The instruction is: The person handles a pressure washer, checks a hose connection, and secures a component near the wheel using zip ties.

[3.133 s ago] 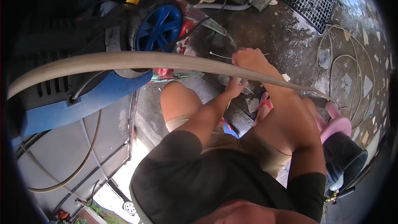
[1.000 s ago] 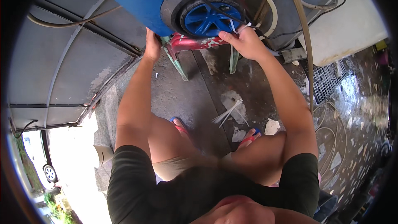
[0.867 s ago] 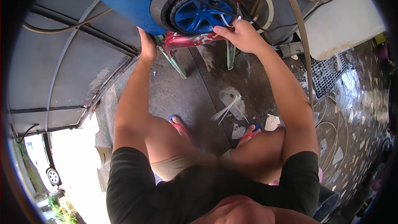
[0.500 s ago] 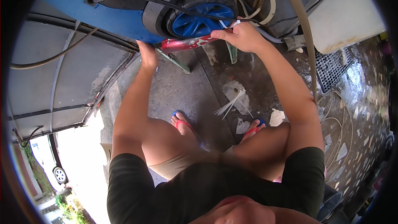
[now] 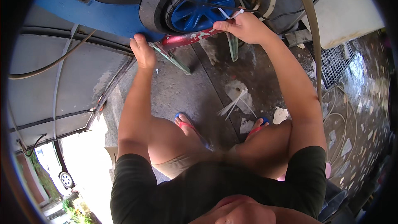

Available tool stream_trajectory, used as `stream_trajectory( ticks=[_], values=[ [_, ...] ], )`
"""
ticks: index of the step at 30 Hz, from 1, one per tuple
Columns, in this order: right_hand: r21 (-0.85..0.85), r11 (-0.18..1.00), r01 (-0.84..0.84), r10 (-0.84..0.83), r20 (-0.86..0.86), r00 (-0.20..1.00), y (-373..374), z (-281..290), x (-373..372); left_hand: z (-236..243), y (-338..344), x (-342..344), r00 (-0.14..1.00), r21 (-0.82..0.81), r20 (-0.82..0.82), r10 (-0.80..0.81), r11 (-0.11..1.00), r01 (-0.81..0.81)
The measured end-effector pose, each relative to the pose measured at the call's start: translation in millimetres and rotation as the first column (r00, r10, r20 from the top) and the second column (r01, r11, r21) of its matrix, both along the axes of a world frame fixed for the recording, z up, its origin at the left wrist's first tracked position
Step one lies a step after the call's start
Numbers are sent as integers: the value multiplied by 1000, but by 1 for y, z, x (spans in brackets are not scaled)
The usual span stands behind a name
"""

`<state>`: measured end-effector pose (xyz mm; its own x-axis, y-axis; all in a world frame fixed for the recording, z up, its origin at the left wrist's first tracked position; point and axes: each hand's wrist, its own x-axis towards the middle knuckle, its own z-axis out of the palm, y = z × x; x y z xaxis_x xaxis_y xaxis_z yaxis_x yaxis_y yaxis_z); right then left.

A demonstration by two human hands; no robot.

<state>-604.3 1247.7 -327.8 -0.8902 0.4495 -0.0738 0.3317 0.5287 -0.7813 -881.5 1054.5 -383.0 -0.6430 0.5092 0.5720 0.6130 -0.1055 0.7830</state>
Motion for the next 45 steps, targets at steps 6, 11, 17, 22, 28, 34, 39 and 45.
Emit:
stream_trajectory(
  ticks=[6,11,17,22,28,34,39,45],
  values=[
    [-57,998,-14,14,8,1000,1,-8,-4,1,3,1,998,18,8,62,998,-62],
    [-78,997,-24,2,-261,965,5,-25,-6,3,13,8,994,37,80,75,996,-79],
    [-79,997,14,-36,-282,959,13,-35,-15,1,-3,-4,993,-218,70,92,973,-75],
    [-165,985,46,-100,-333,938,24,-52,-16,-1,14,19,1000,-39,11,-17,999,17],
    [-114,990,83,-114,-304,946,1,-40,-17,-8,13,28,991,43,-73,-113,992,116],
    [-58,998,33,-46,-252,967,-17,-10,-11,-17,-1,12,981,71,-156,-113,990,125],
    [-49,997,65,-71,-132,989,-7,-7,-8,-15,-3,8,980,41,-162,-112,992,120],
    [-9,992,129,-126,-298,946,-14,-22,-13,-10,-9,14,980,-9,-158,-118,993,118]
  ],
)
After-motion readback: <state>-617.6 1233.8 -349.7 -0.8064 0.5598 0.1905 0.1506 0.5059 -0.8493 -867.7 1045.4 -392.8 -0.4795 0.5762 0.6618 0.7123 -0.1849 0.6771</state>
